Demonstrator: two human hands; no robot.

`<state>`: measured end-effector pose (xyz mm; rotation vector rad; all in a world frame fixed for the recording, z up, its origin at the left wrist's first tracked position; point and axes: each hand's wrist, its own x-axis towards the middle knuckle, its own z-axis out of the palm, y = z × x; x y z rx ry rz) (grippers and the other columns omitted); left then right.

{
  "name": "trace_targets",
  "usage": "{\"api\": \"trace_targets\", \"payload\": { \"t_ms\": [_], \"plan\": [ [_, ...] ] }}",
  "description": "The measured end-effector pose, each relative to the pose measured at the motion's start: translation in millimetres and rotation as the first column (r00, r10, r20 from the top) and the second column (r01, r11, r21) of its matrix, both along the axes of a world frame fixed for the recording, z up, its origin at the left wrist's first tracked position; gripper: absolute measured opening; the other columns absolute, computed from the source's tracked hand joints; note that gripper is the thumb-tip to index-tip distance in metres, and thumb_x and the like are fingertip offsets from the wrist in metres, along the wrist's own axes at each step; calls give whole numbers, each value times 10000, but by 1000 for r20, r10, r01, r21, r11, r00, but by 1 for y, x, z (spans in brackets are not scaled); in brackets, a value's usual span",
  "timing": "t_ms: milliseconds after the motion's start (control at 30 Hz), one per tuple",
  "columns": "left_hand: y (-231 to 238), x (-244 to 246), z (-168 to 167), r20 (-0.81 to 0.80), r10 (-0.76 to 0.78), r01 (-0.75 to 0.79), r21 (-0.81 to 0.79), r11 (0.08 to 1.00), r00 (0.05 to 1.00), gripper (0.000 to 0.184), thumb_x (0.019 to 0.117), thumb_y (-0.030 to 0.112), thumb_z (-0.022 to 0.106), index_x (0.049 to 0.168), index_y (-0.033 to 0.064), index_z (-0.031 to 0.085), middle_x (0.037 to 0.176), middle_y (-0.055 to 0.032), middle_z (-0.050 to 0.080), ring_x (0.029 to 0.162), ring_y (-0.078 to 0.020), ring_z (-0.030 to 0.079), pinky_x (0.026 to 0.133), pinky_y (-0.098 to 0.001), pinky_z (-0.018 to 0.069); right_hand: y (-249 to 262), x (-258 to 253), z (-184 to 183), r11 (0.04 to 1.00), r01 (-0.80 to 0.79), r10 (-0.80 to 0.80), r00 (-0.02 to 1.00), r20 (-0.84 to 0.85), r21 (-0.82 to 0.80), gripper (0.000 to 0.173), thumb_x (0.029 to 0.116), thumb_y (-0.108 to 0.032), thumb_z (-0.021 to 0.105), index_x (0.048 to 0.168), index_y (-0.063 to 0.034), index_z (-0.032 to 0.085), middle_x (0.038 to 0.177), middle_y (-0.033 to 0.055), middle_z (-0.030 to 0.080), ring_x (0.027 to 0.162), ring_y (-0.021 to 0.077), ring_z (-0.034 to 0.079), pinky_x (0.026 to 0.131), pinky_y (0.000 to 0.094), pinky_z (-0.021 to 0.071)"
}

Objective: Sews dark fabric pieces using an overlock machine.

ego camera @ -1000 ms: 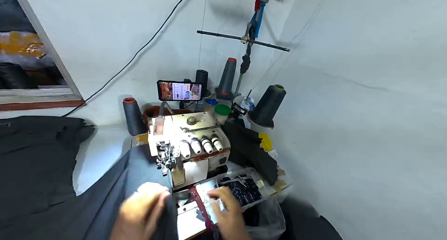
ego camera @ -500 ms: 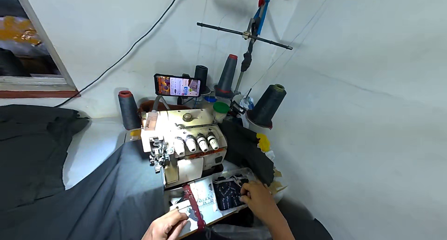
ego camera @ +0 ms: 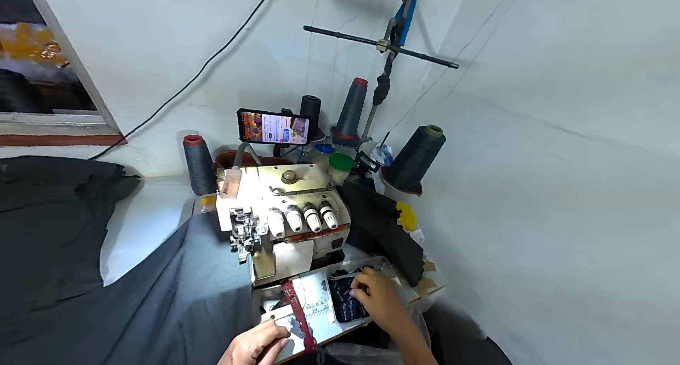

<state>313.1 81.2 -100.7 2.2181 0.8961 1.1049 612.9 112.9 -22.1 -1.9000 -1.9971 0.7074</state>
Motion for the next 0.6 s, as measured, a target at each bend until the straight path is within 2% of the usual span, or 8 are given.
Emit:
{"api": "trace_targets", "payload": {
  "t_ms": [67,167,233,300,367,400,500,600],
  "plan": [
    [1,-1,-1,14,-10,11,-3,1000,1000,235,1027,167,569,1009,15,748,882,-115,720,842,-157,688,814,-268,555,0,7,-2,995,64,-58,994,-92,70,219,993,-167,635,1060,17,733,1044,180,663,940,261,640,896,399,519],
    [1,-2,-2,31,-17,17,1,1000,999,232,1025,165,572,1008,16,748,876,-110,717,835,-142,681,808,-247,549,-1,13,-8,969,167,-130,971,-200,181,196,980,-152,658,1035,10,753,1031,160,691,915,211,664,862,342,544],
    [2,-2,-3,34,-15,15,13,1000,999,229,1025,168,574,1001,21,748,869,-105,713,833,-135,678,806,-235,546,-6,7,-17,864,251,-130,949,-287,437,161,944,-139,680,966,-7,769,957,126,707,829,169,677,774,305,573],
    [3,-2,-4,56,-11,11,9,1000,998,235,1029,173,567,996,24,747,866,-98,713,823,-119,676,800,-225,545,-14,-12,-21,681,273,-86,951,-297,679,147,907,-132,681,919,-23,778,891,87,697,779,122,670,714,254,581],
    [-1,1,0,167,-3,20,-104,994,986,256,1033,155,543,1004,4,747,860,-74,721,761,-72,673,742,-203,556,-29,-42,-20,543,199,-16,974,-227,816,155,902,-135,665,916,-36,784,876,95,690,828,158,673,770,284,581],
    [-6,4,7,269,3,60,-226,972,963,274,1049,137,511,1045,-16,739,882,-51,740,743,-56,700,715,-211,594,-37,-58,-22,494,142,23,984,-176,858,153,918,-147,655,927,-61,781,864,94,677,849,179,660,813,312,558],
    [-23,10,41,542,61,273,-514,813,838,333,1085,159,436,1230,-23,673,1084,-66,766,937,-160,758,854,-339,638,-53,-98,-36,380,-24,85,996,-9,924,139,984,-216,602,992,-157,728,856,40,601,867,161,575,907,332,422],
    [-35,10,61,600,221,288,-634,718,769,220,1030,94,535,1119,8,717,977,-46,773,876,-151,759,841,-340,640,-64,-124,-52,357,-72,96,995,40,931,141,989,-223,595,979,-160,720,873,26,574,896,140,535,938,315,356]
  ]
}}
